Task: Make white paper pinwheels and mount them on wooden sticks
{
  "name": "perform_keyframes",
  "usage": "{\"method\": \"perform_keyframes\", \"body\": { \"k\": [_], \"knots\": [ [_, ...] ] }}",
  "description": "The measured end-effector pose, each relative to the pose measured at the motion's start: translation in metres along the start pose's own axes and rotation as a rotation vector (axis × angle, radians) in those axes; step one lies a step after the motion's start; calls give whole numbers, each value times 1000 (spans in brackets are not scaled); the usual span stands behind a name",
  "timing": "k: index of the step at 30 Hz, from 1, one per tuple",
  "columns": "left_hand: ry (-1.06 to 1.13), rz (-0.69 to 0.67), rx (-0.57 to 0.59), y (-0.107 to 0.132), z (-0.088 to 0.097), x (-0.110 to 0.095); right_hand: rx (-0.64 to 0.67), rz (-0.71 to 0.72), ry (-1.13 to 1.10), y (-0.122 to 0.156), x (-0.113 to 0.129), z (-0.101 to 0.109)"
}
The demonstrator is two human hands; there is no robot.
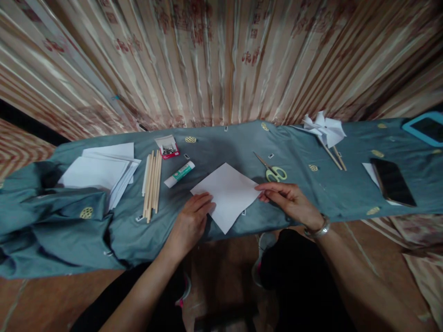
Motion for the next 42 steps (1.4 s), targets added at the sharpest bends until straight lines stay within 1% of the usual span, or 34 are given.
{"method": "perform_keyframes", "body": {
  "k": [3,6,8,10,11,14,17,19,22,23,25,27,29,32,35,37,38,40,42],
  "knots": [
    [88,86,-12,-2,3,8,-44,-9,-9,2,1,3],
    [142,163,-48,-6,13,10,-141,15,-36,6,6,6],
    [132,152,-72,-10,20,2,-221,36,-56,11,10,5],
    [63,87,-68,-14,24,-14,-264,41,-83,18,12,-2],
    [29,43,-49,-16,23,-23,-265,38,-95,21,13,-8],
    [-51,-3,20,-20,12,-38,-193,26,-88,32,18,-32],
    [-58,-18,28,-22,4,-40,-98,29,32,41,28,-48],
    [-39,-31,4,-22,5,-38,-72,89,169,44,40,-49],
    [29,-36,-15,-21,8,-38,-137,271,405,45,60,-36],
    [64,-39,-14,-20,9,-39,-155,320,472,45,62,-31],
    [135,-47,-4,-19,12,-44,-127,359,553,41,59,-27],
    [196,-56,11,-17,14,-50,-28,332,547,35,47,-28],
    [242,-62,28,-16,14,-55,70,288,478,31,35,-30],
    [267,-54,56,-15,12,-59,138,222,348,25,25,-32],
    [266,-3,119,-13,5,-52,156,120,310,19,13,-31],
    [271,56,137,-10,0,-41,167,54,317,14,5,-32],
    [265,90,128,-9,-1,-33,168,40,314,12,2,-32],
    [212,155,84,-4,0,-15,147,68,287,9,2,-29],
    [114,198,32,2,3,2,112,140,243,7,4,-25]
  ]
}}
Point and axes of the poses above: each hand's wrist, its own y-axis away from the middle knuckle, its own z-axis out of the back of the hand, x = y × z, the point moved 9 cm from there along -y, towards the middle knuckle, and after that the axes turned 12 degrees about -y, right-handed, at the moved point
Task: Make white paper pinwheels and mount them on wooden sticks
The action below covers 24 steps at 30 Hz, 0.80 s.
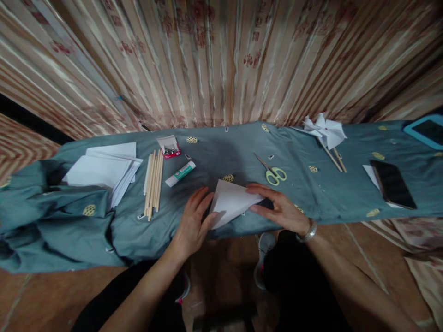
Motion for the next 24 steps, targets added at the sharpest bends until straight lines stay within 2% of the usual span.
{"method": "perform_keyframes", "body": {
  "k": [3,5,8,14,20,24],
  "knots": [
    [-154,17,-5,8,3,23,-101,68,25,4,-6,10],
    [-269,1,6,16,7,34,-152,81,134,8,-15,13],
    [-396,-77,42,30,11,41,-143,102,299,12,-24,9],
    [-555,-108,14,53,29,51,-133,158,452,13,-25,4],
    [-581,-119,20,58,32,52,-137,194,601,20,-26,2],
    [-580,-121,3,57,32,53,-212,202,700,42,-32,17]
  ]
}}
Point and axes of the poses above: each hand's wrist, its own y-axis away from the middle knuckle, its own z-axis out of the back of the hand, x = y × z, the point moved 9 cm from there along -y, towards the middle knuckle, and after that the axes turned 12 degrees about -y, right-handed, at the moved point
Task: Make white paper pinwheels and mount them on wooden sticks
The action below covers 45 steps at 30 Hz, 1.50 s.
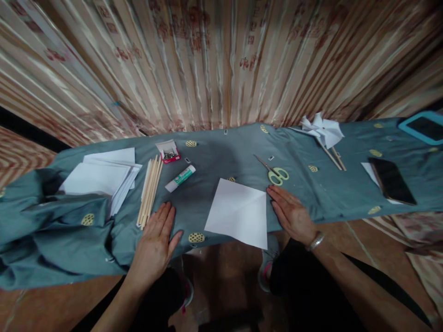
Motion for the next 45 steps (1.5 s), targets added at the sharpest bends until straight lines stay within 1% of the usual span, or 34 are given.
{"method": "perform_keyframes", "body": {
  "k": [4,8,12,16,18,20,22,24,26,28,30,33,36,39,41,43,44,45],
  "knots": [
    [12,2,5,-1,0,-3,-81,-65,93,18,-28,19],
    [-6,3,16,-4,2,-9,-138,-163,137,24,-55,34],
    [-10,-14,7,-11,8,-13,-140,-199,123,18,-65,45],
    [18,-7,10,-21,11,-21,-202,-234,149,0,-73,64],
    [41,-31,38,-27,7,-29,-180,-280,193,-13,-84,66],
    [42,-49,62,-32,0,-34,-99,-356,241,-24,-101,62],
    [43,-56,84,-35,-7,-34,-17,-432,279,-29,-120,56],
    [54,-48,103,-35,-12,-30,11,-496,294,-28,-139,57],
    [58,-38,110,-34,-13,-24,-13,-563,284,-21,-156,63],
    [52,-34,107,-31,-13,-19,-32,-596,263,-13,-168,69],
    [49,-35,94,-29,-12,-14,-39,-596,243,-6,-174,74],
    [50,-34,68,-25,-13,-7,-56,-598,234,2,-178,80],
    [55,-25,66,-23,-15,-3,-73,-608,243,5,-180,83],
    [75,7,56,-23,-7,-4,-105,-607,253,2,-174,84],
    [111,19,50,-26,4,-11,-137,-557,255,-4,-158,86],
    [160,-31,80,-31,13,-29,-135,-423,208,-14,-127,83],
    [189,-92,93,-34,17,-42,-97,-339,135,-19,-108,78],
    [212,-153,98,-37,20,-55,-24,-267,31,-23,-87,71]
  ]
}}
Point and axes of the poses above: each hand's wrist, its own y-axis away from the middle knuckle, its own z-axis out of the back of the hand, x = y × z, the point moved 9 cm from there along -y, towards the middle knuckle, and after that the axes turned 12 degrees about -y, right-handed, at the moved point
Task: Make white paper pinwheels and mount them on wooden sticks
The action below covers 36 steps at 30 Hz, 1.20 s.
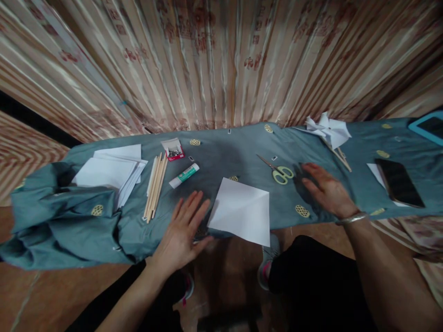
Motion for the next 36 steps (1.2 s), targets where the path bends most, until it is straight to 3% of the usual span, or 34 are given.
{"method": "perform_keyframes", "body": {
  "k": [4,8,13,18,23,33,36],
  "knots": [
    [74,-134,40,-18,-10,-34,434,83,-316,21,77,-32],
    [125,-121,-24,-28,-14,-39,571,154,-372,41,121,-44],
    [198,-58,-81,-30,-6,-37,465,154,-478,41,129,-60],
    [257,23,-85,-26,-3,-34,323,-5,-604,19,122,-74],
    [307,145,-78,-18,-10,-21,251,-18,-595,-1,124,-84],
    [244,132,-90,-7,-8,-17,69,132,-399,-13,136,-98],
    [171,69,-80,-10,-6,-26,41,131,-383,-14,135,-99]
  ]
}}
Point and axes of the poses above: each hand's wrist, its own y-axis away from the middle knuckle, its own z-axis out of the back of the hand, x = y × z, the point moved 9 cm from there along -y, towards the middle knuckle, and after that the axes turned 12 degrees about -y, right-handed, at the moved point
